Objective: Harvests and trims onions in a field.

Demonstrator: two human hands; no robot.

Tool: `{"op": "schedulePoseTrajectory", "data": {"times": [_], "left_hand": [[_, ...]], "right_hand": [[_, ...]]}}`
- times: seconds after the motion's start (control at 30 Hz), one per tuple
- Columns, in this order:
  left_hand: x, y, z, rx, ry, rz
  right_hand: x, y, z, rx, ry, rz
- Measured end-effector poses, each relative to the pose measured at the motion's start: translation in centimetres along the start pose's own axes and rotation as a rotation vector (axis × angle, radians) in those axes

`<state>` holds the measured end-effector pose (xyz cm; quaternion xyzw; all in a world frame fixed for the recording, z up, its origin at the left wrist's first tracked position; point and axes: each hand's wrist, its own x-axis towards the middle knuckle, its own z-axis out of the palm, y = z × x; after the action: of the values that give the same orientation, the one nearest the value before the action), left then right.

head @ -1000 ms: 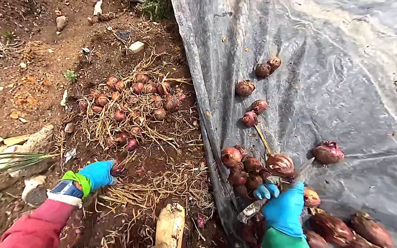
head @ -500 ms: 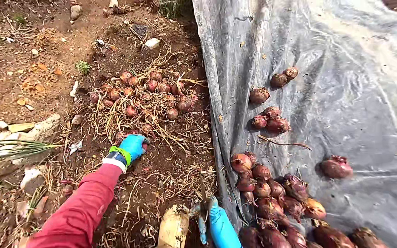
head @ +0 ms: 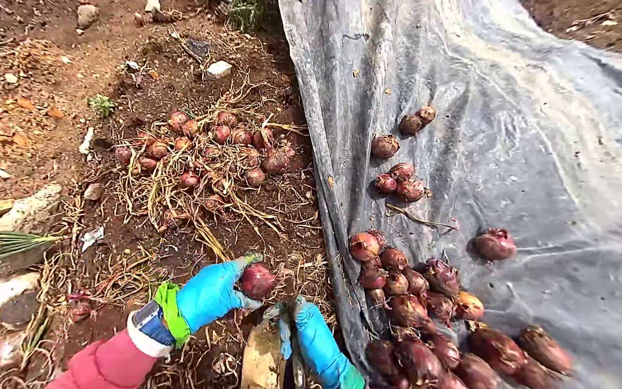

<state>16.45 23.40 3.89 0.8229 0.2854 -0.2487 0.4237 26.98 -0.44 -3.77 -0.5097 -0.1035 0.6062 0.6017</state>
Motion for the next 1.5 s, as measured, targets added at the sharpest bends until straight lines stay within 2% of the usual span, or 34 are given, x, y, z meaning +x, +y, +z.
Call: {"op": "schedulePoseTrajectory", "data": {"times": [0.07,0.1,0.17,0.27,0.3,0.37,0.4,0.43,0.47,0.5,0.57,0.6,0.63,0.7,0.77,0.87,0.97,1.03,1.07,1.13,1.27,1.3,1.37,1.4,1.47,1.5], "left_hand": [[-0.7,2.6,0.3,0.107,-0.190,0.074],[-0.6,3.2,-0.4,0.184,-0.210,0.089],[-0.2,3.2,-1.9,0.331,-0.115,0.079],[0.4,4.7,-2.6,0.328,0.073,0.041],[0.4,6.2,-2.1,0.349,0.046,0.057],[0.9,9.5,-0.5,0.464,-0.166,0.173],[1.5,10.9,0.3,0.472,-0.260,0.237],[2.4,11.4,0.5,0.437,-0.284,0.250],[3.4,10.9,0.1,0.389,-0.216,0.194],[4.5,9.2,-0.8,0.338,-0.088,0.062],[6.3,3.7,-3.5,0.167,0.294,-0.272],[7.5,0.9,-5.3,0.111,0.475,-0.414],[8.9,-1.6,-6.9,0.091,0.572,-0.540],[12.2,-5.5,-8.5,0.073,0.529,-0.719],[15.8,-8.0,-8.5,0.089,0.389,-0.767],[16.6,-9.0,-8.3,0.162,0.310,-0.643],[11.0,-6.5,-6.8,0.058,0.310,-0.363],[6.7,-3.5,-4.6,-0.133,0.271,-0.260],[5.1,-2.1,-3.6,-0.148,0.217,-0.238],[3.2,0.7,-2.3,0.007,0.063,-0.174],[2.4,3.7,-1.5,0.367,-0.177,0.099],[2.5,3.8,-1.9,0.431,-0.163,0.198],[2.9,3.5,-3.1,0.565,-0.033,0.402],[3.2,3.4,-3.8,0.602,0.032,0.436],[3.4,3.9,-4.3,0.586,0.121,0.354],[3.5,4.4,-4.3,0.537,0.159,0.271]], "right_hand": [[-0.2,-1.8,1.3,-0.098,0.007,-0.077],[-0.1,-2.7,1.2,-0.159,0.022,-0.063],[-0.6,-3.8,0.1,-0.171,0.057,-0.022],[-1.5,-3.7,-1.5,-0.117,0.160,-0.021],[-1.8,-3.6,-1.9,-0.187,0.148,0.027],[-2.4,-4.0,-2.6,-0.364,0.053,0.080],[-2.6,-4.3,-2.9,-0.395,0.061,0.064],[-2.9,-4.7,-3.3,-0.374,0.126,0.031],[-3.2,-4.9,-3.7,-0.305,0.221,-0.020],[-3.5,-5.0,-4.0,-0.210,0.322,-0.078],[-3.8,-5.2,-4.7,-0.060,0.471,-0.136],[-3.5,-5.2,-5.2,-0.039,0.486,-0.144],[-3.3,-4.8,-5.5,-0.042,0.477,-0.131],[-2.9,-3.9,-5.4,-0.104,0.432,-0.056],[-1.8,-3.0,-5.1,-0.144,0.384,0.012],[-0.5,-1.3,-4.3,-0.031,0.372,0.079],[0.7,-0.4,-3.2,0.117,0.339,0.206],[1.5,0.4,-2.4,0.116,0.190,0.224],[1.8,0.5,-1.9,0.084,0.101,0.184],[2.6,-0.8,-0.9,0.005,-0.004,0.066],[3.1,-4.5,-0.4,-0.187,0.082,-0.045],[3.0,-4.8,-0.8,-0.247,0.096,-0.051],[2.2,-5.6,-1.7,-0.337,0.069,0.005],[1.5,-6.0,-2.2,-0.346,0.028,0.020],[0.0,-6.1,-3.1,-0.222,0.008,-0.041],[-0.6,-5.9,-3.4,-0.156,0.055,-0.063]]}}
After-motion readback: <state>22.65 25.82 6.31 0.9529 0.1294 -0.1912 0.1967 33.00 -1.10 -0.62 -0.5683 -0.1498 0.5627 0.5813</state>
